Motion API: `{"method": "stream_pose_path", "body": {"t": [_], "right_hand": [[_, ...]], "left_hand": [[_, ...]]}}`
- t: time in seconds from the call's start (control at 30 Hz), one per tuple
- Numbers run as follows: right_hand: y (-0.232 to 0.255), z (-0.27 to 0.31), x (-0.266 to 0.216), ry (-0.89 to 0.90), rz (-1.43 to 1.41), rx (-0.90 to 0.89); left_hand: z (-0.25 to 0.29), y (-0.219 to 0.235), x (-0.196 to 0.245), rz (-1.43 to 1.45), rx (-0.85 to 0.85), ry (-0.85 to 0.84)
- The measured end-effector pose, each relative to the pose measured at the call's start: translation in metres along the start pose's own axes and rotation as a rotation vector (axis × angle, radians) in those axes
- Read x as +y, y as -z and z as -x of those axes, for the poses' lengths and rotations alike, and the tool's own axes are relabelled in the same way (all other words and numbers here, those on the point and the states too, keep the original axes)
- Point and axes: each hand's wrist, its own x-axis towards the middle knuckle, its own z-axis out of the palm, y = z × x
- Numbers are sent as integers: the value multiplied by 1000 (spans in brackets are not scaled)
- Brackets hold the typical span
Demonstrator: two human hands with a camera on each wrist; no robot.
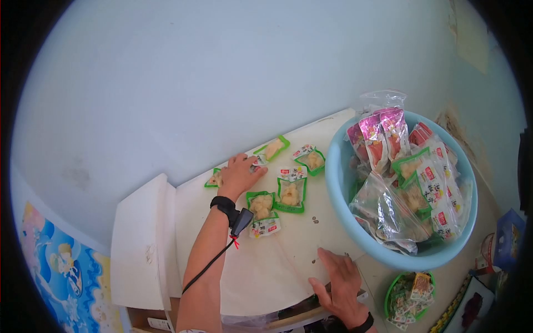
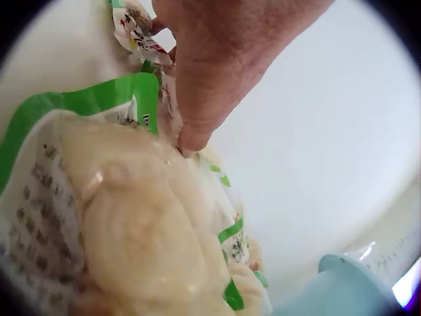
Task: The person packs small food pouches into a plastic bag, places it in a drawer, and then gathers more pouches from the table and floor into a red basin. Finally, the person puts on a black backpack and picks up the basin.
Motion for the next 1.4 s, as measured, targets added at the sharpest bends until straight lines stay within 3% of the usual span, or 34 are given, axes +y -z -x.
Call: {"method": "stream_pose_path", "body": {"t": [0.5, 0.6, 0.8, 0.9, 0.97, 1.07, 1.17, 1.3, 1.4], "right_hand": [[-3, 6, -3, 74, 13, 83], [-2, 5, -11, 51, -4, 102], [-9, 6, -18, 41, 30, 108], [-13, 9, -32, 25, 154, 96], [-17, 16, -38, -4, 165, 101], [-21, 24, -45, -23, 147, 131], [-27, 29, -50, -48, 61, 142], [-37, 41, -68, -80, -37, 160], [-40, 47, -85, 158, -44, 257]], "left_hand": [[152, 27, -78, 237, -95, -277], [200, 48, -45, 57, 233, -304], [242, 116, 38, 134, 217, -311], [257, 102, 68, 181, 227, -273], [276, 73, 79, 401, 129, -203], [313, 24, 83, 542, 115, -216], [338, 24, 90, 757, 116, -34], [347, 13, 78, 987, 135, 5], [348, 13, 70, 1293, 22, 147]]}}
